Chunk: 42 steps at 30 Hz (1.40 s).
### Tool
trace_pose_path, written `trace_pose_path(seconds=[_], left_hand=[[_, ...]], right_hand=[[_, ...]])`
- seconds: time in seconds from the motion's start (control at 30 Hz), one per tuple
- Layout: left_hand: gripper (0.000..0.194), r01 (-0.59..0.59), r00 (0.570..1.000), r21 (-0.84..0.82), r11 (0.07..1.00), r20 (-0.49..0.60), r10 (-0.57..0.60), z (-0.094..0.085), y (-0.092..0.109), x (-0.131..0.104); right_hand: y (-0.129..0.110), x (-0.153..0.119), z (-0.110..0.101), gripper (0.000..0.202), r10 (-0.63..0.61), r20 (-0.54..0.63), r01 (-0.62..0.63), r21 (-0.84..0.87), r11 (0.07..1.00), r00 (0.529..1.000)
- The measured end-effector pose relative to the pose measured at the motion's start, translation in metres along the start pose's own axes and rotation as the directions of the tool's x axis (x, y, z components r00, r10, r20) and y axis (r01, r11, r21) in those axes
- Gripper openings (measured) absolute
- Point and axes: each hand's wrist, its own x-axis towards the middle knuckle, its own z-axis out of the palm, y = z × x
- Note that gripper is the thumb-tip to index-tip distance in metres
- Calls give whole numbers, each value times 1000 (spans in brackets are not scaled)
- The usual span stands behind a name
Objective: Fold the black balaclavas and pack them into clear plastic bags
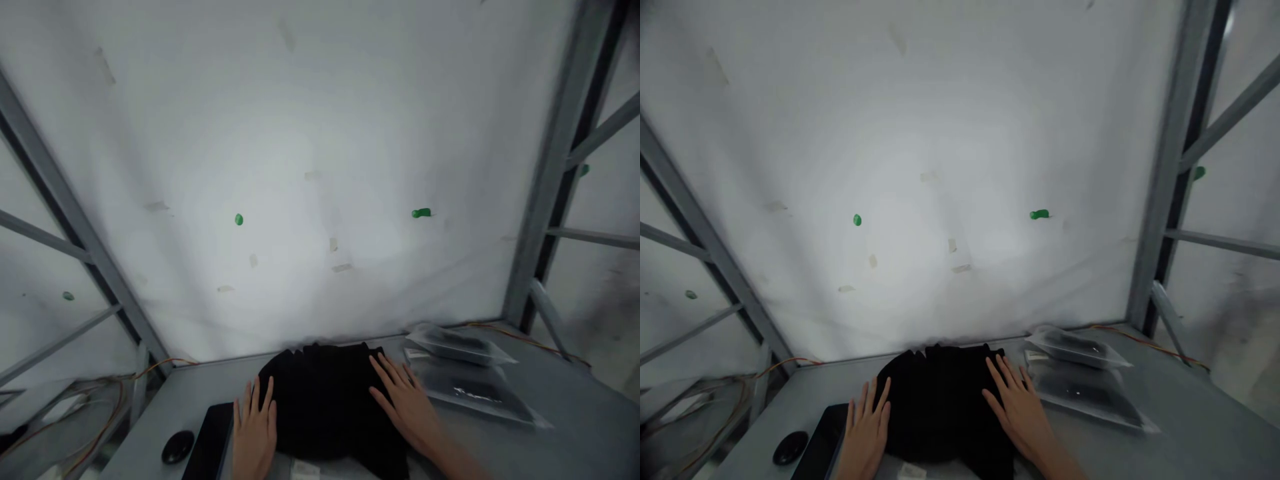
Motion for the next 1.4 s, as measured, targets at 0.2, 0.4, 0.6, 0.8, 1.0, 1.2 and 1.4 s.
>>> trace_pose_path(seconds=[0.2,0.4,0.6,0.8,1.0,1.2,1.4], left_hand=[[53,42,999,-224,974,37,-35,-38,59,23],[54,-213,969,-282,935,61,239,-22,182,20],[61,-278,927,-345,896,147,345,-16,189,11],[58,1,990,-112,994,141,14,-19,114,10],[60,-16,984,2,1000,176,15,21,115,-5],[50,-89,994,-71,994,64,93,22,108,-1],[54,49,988,-288,956,152,-5,-39,90,26]], right_hand=[[7,-2,-5,61,73,-77,-69,54,996,994],[14,-5,-7,53,111,-117,-100,98,990,987],[22,-6,-12,51,193,-97,-181,118,976,976],[17,-4,-17,46,210,-91,-192,174,966,973],[15,-5,-20,43,200,-114,-176,191,966,973],[20,-6,-16,43,217,-144,-190,183,965,965],[23,-6,-15,40,211,-140,-179,211,961,967]])
